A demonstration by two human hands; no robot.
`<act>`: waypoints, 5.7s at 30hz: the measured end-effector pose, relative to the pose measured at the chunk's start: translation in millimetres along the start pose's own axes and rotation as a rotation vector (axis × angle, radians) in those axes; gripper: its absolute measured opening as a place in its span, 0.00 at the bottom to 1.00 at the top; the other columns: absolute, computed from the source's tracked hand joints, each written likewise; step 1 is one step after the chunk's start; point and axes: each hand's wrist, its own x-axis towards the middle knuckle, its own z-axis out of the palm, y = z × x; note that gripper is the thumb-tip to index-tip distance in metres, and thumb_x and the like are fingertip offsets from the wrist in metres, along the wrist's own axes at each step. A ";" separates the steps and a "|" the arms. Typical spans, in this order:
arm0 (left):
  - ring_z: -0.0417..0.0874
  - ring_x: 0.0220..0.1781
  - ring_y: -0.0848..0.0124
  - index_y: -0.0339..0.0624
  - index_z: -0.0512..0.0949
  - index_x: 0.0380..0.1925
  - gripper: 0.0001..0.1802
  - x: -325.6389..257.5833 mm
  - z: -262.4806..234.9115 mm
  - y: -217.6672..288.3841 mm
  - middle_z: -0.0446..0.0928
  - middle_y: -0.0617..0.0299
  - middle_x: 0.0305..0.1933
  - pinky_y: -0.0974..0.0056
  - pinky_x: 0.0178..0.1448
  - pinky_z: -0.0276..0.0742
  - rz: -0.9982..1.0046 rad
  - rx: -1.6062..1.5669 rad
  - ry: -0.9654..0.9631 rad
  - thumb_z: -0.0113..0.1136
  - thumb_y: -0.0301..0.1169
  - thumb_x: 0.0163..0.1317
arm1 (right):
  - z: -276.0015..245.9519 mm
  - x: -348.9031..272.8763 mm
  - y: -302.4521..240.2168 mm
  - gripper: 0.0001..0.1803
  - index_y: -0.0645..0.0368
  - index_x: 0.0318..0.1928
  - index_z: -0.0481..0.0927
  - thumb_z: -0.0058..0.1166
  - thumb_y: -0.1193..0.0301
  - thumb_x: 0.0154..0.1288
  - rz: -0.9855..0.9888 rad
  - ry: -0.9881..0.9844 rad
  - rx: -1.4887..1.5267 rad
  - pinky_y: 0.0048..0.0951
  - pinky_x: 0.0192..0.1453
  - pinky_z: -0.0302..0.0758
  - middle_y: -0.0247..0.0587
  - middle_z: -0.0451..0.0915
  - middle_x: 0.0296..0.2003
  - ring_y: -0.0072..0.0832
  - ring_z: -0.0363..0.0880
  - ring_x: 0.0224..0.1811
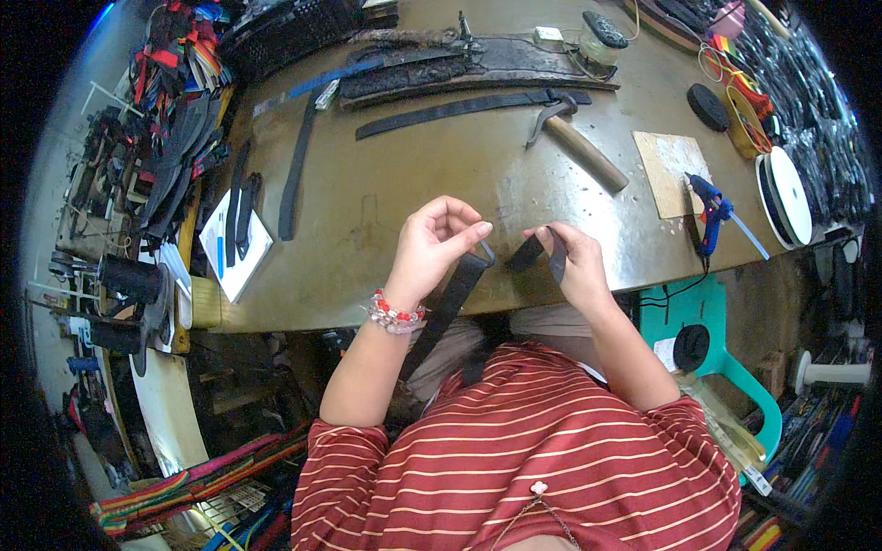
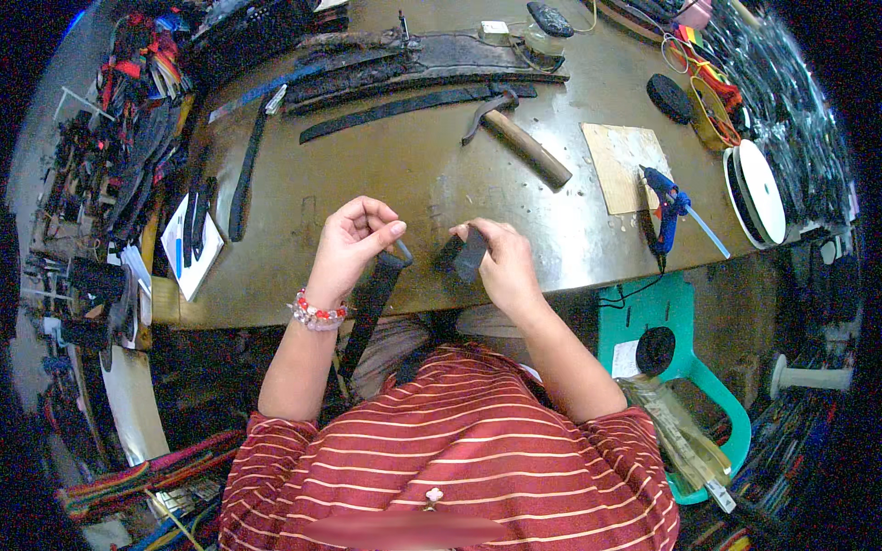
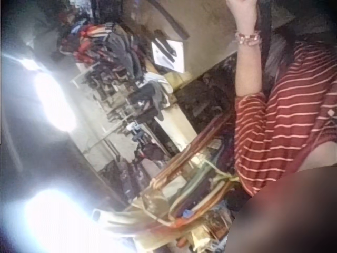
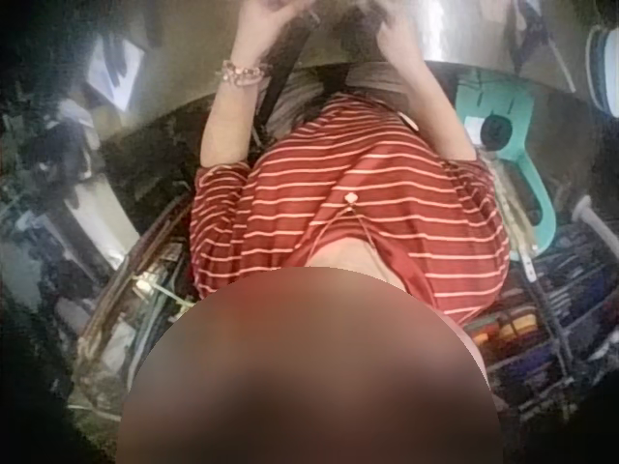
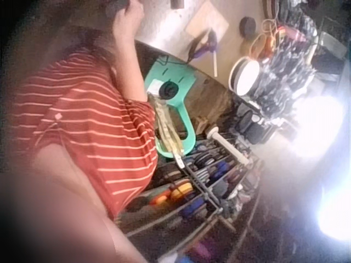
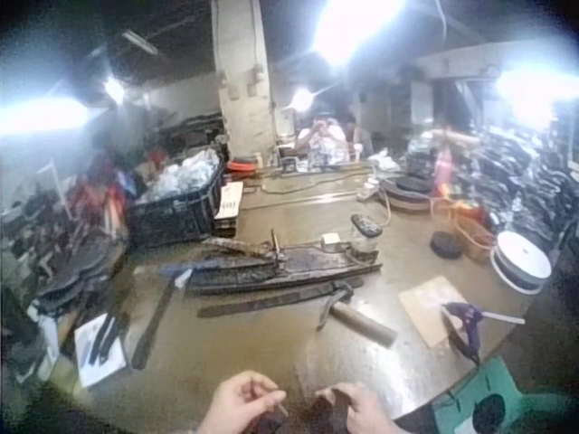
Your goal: The person assembles black straps by attaching metal buckles and applying adhesive. They then cut and attach white labels to the strap ends using scissors.
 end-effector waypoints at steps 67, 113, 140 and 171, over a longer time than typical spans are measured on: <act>0.74 0.42 0.79 0.38 0.73 0.34 0.07 -39.0 17.8 -13.4 0.76 0.60 0.43 0.70 0.48 0.72 0.008 -0.087 -0.174 0.56 0.30 0.62 | 2.6 -15.2 -26.0 0.09 0.64 0.44 0.74 0.50 0.75 0.65 0.344 -0.256 0.684 0.22 0.31 0.78 0.40 0.78 0.30 0.22 0.79 0.28; 0.76 0.47 0.74 0.40 0.76 0.50 0.17 -30.3 33.1 6.4 0.71 0.57 0.56 0.73 0.38 0.81 -0.047 -0.100 -0.098 0.57 0.26 0.60 | -94.3 -2.8 -50.0 0.18 0.55 0.27 0.74 0.70 0.64 0.38 -0.420 0.010 -0.722 0.34 0.28 0.71 0.38 0.69 0.25 0.36 0.73 0.26; 0.83 0.38 0.64 0.37 0.69 0.38 0.08 -29.6 40.3 4.2 0.78 0.54 0.39 0.66 0.35 0.82 -0.053 -0.385 -0.168 0.52 0.31 0.65 | -51.1 -7.6 11.3 0.26 0.65 0.51 0.75 0.63 0.75 0.49 -0.020 -0.291 0.673 0.21 0.43 0.74 0.39 0.75 0.45 0.23 0.76 0.40; 0.74 0.36 0.75 0.38 0.75 0.20 0.08 -25.0 38.7 24.6 0.76 0.61 0.33 0.71 0.42 0.68 -0.143 -0.051 -0.343 0.66 0.24 0.51 | -34.2 3.1 1.1 0.21 0.69 0.41 0.73 0.64 0.87 0.43 -0.054 -0.603 1.010 0.29 0.39 0.82 0.49 0.74 0.41 0.33 0.80 0.38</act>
